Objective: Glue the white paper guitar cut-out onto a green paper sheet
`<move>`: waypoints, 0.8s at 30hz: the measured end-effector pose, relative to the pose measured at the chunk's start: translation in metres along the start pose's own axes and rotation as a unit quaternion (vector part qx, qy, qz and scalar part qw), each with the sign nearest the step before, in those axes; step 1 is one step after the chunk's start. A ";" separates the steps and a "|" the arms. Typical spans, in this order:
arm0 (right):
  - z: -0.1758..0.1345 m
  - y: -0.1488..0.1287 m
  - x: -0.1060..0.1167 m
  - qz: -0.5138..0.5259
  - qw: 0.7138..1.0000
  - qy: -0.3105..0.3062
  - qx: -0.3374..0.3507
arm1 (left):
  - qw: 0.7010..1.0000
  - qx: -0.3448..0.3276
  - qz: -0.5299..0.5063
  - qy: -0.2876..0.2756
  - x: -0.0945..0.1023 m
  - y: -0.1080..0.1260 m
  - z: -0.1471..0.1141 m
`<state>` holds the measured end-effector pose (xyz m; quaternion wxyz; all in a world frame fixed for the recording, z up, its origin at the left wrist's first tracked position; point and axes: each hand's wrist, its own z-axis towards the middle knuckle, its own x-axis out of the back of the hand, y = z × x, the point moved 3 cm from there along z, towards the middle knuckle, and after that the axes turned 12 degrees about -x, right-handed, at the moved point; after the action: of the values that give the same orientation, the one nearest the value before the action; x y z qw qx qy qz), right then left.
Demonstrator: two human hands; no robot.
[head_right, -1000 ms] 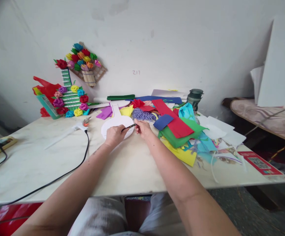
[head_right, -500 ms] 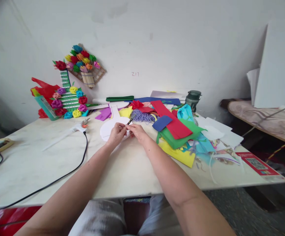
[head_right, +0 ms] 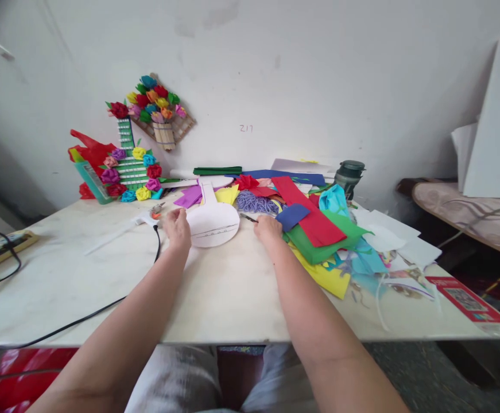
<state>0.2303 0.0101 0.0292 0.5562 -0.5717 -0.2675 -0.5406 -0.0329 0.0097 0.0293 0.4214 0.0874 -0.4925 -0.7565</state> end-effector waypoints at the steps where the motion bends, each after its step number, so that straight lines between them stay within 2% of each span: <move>1: -0.001 0.001 -0.001 -0.036 0.999 0.006 -0.001 | 1.000 0.021 0.001 -0.002 -0.001 -0.005 0.002; 5: -0.001 0.004 -0.002 -0.088 0.995 0.050 -0.012 | 0.997 0.079 -0.023 -0.009 -0.006 -0.019 0.004; 9: 0.002 0.005 -0.003 -0.086 0.992 0.085 -0.028 | 0.995 0.082 -0.050 -0.011 -0.007 -0.021 0.002; 14: -0.004 -0.004 0.001 -0.053 0.986 0.154 0.041 | 0.998 0.051 -0.045 -0.007 -0.004 -0.013 -0.001; 17: -0.010 -0.011 0.001 -0.034 0.985 0.147 0.078 | 0.999 -0.027 -0.025 0.005 0.002 0.001 0.001; 19: -0.014 -0.016 0.000 -0.026 0.987 0.131 0.088 | 0.998 -0.055 -0.018 0.017 0.006 0.008 0.004; 21: -0.017 -0.020 -0.001 -0.021 0.989 0.114 0.094 | 0.999 -0.044 -0.012 0.023 0.010 0.010 0.009; 24: -0.019 -0.023 -0.003 -0.012 0.990 0.097 0.097 | 1.000 0.011 0.003 0.025 0.014 0.006 0.019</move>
<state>0.2020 -0.0013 0.0304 0.6261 -0.4562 -0.2703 -0.5717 -0.0491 0.0113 0.0481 0.4346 0.1094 -0.4907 -0.7472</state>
